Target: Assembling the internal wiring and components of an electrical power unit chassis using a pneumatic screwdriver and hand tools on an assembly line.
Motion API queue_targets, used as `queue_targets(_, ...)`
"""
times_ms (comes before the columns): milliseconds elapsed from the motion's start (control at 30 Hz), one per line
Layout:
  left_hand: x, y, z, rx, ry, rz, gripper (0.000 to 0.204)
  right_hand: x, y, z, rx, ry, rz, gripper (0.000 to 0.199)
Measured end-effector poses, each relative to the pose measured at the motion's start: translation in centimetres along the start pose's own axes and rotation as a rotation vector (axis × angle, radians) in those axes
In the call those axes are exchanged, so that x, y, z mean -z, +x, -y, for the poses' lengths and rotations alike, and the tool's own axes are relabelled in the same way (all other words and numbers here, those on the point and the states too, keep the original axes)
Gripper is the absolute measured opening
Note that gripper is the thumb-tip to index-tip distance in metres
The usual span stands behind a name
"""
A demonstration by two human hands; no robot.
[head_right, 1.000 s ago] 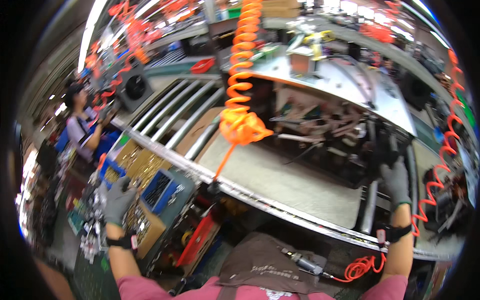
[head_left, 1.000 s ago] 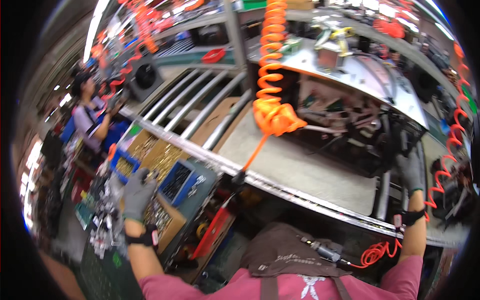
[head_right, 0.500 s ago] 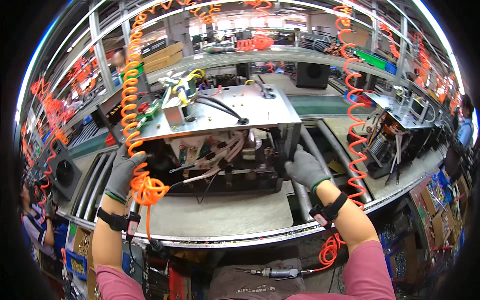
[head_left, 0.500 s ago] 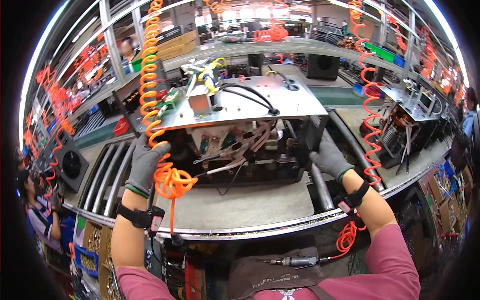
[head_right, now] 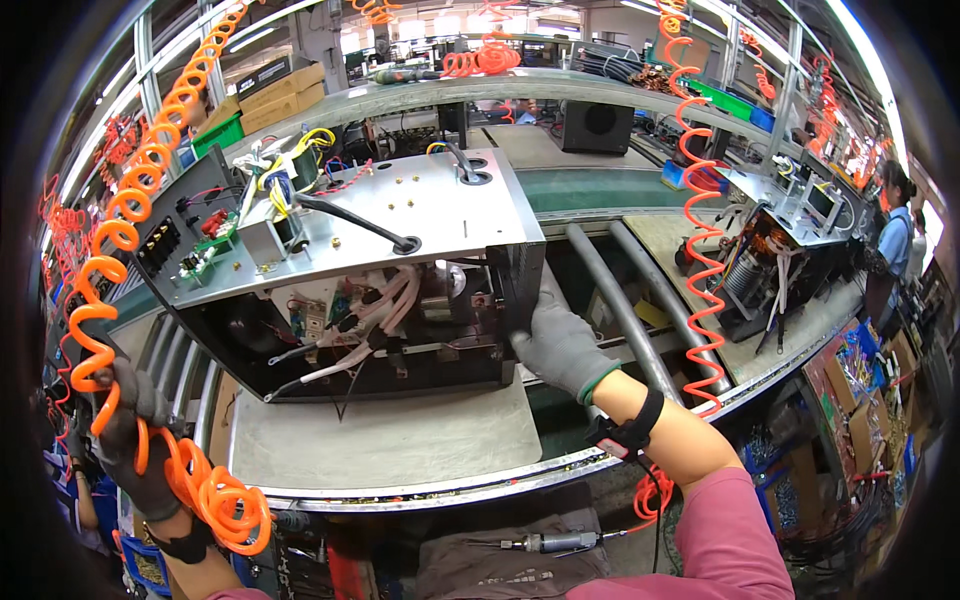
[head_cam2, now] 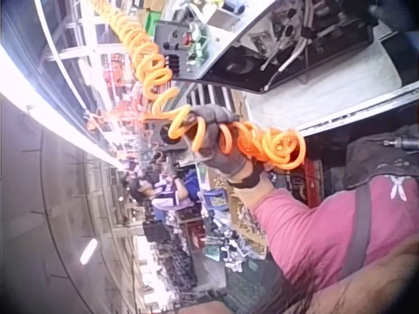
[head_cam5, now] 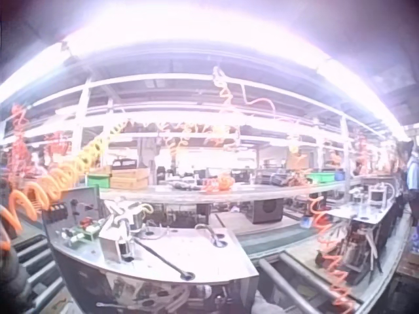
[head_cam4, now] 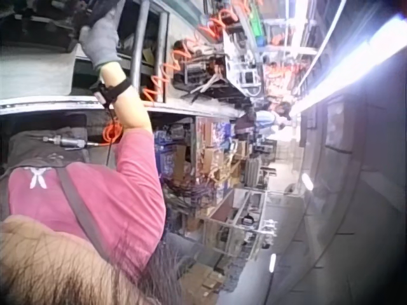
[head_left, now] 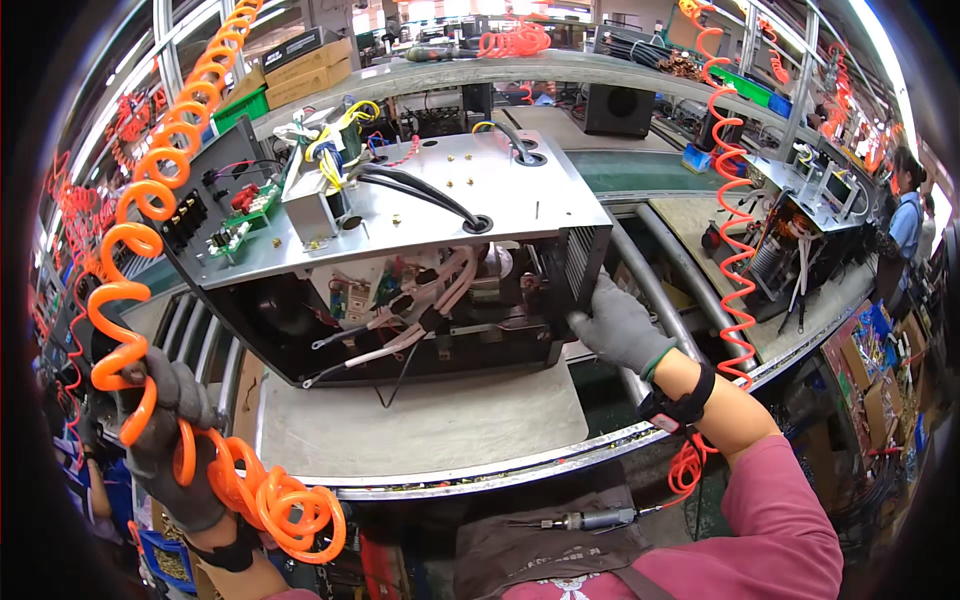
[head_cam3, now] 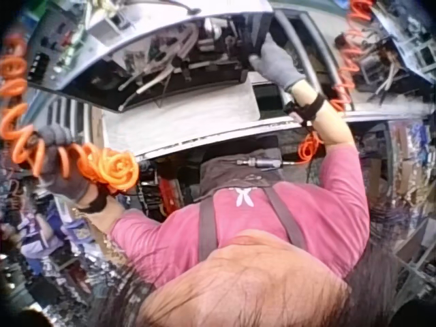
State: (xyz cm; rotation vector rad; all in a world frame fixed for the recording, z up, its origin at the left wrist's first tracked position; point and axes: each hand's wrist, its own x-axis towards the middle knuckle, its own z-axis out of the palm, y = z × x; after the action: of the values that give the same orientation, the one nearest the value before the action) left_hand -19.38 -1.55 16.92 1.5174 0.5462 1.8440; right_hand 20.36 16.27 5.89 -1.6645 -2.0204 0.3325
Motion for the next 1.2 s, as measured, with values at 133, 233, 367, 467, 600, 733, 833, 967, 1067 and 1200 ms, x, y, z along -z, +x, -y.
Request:
queue_targets(133, -4.3, -0.3, 1.7, -0.045, 0.148, -0.116, 0.039, 0.1, 0.7, -0.2, -0.023, 0.037, 0.085, 0.069)
queue_targets(233, -7.2, -0.1, 3.5, -0.080, 0.222, -0.179, 0.045, -0.2, 1.4, -0.7, 0.048, 0.041, 0.202, 0.093)
queue_targets(367, -13.8, -0.3, 6.3, -0.019, 0.293, -0.230, 0.046, -0.1, 1.5, -1.5, 0.172, 0.036, 0.231, 0.101)
queue_targets(467, -17.9, -0.7, 7.8, 0.178, 0.213, -0.284, 0.046, -1.8, 2.0, -3.3, 0.370, 0.120, 0.158, 0.102)
queue_targets(600, -21.4, -0.2, 9.9, 0.193, 0.376, -0.153, 0.045, -4.3, 2.6, -4.1, 0.380, 0.288, 0.186, 0.098)
queue_targets(733, -22.0, 0.3, 11.4, 0.234, 0.473, -0.215, 0.037, -6.6, 3.8, -1.1, 0.549, 0.349, 0.262, 0.107)
queue_targets(833, -21.0, 1.3, 11.4, 0.289, 0.496, -0.200, 0.033, -8.8, 5.4, 1.2, 0.706, 0.333, 0.250, 0.107)
queue_targets(967, -19.9, 1.1, 12.5, 0.300, 0.578, -0.211, 0.035, -7.4, 5.3, 1.9, 0.697, 0.758, 0.717, 0.053)
queue_targets(1067, -20.5, 0.7, 13.2, 0.295, 0.581, -0.196, 0.029, -3.7, 0.5, -1.2, 0.833, 0.880, 0.782, 0.040)
queue_targets(1200, -20.7, 1.2, 13.5, 0.355, 0.517, -0.165, 0.033, -1.5, -5.2, -11.3, 1.002, 0.660, 1.145, 0.034)
